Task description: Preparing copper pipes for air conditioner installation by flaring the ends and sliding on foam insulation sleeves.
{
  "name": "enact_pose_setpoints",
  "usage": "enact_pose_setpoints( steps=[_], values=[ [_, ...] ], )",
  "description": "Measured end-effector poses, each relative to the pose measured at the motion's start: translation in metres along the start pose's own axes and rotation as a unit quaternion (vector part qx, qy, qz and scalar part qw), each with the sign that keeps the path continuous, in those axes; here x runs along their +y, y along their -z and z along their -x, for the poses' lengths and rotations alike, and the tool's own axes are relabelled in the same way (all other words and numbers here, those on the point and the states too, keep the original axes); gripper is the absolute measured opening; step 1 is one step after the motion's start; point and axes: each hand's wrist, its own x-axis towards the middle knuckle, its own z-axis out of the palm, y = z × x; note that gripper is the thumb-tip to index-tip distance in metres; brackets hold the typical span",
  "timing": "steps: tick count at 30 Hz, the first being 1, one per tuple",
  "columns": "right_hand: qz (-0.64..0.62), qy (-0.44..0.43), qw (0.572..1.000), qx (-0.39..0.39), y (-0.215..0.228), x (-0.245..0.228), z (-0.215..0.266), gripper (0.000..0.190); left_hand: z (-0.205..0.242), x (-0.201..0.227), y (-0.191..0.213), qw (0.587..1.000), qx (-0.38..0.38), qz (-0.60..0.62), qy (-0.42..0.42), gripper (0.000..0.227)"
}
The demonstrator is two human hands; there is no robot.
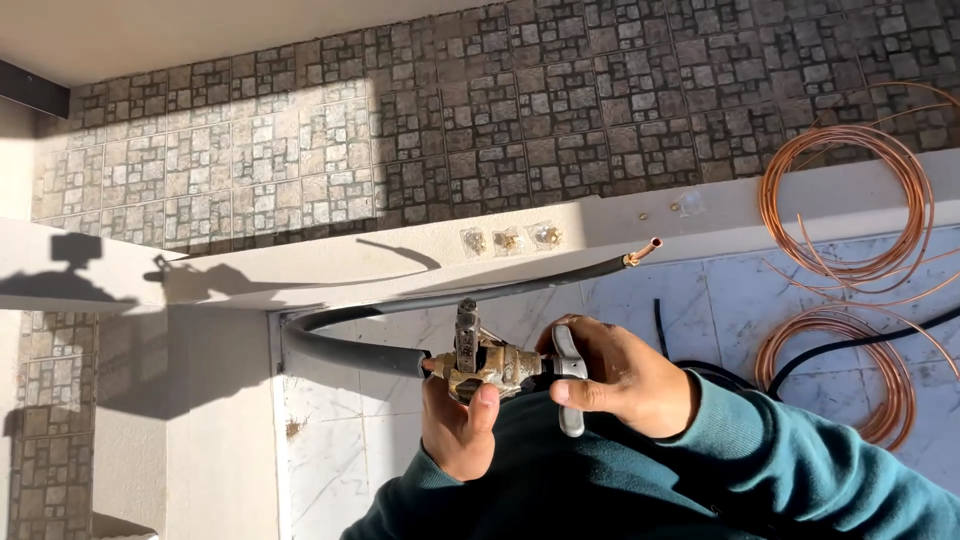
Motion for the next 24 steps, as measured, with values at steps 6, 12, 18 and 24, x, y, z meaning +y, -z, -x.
enact_pose_setpoints(
  steps=[6,12,18,24],
  values=[
    [0.467,0.454,0.753,0.092,0.001,0.032,0.009,0.035,-0.006,-0.002,0.002,0.996,-0.001,-0.083,-0.045,0.062],
    [0.290,0.353,0.890,0.004,0.012,0.009,0.012,0.039,-0.011,0.025,-0.001,0.992,-0.103,0.034,-0.059,0.060],
    [-0.095,-0.020,0.995,-0.028,0.011,0.002,0.027,0.076,-0.007,0.033,-0.006,0.982,-0.105,0.150,-0.036,0.076],
    [0.446,0.494,0.745,0.039,0.025,0.051,0.044,0.051,-0.007,0.038,-0.003,0.983,-0.105,0.015,-0.148,0.066]
  ],
)
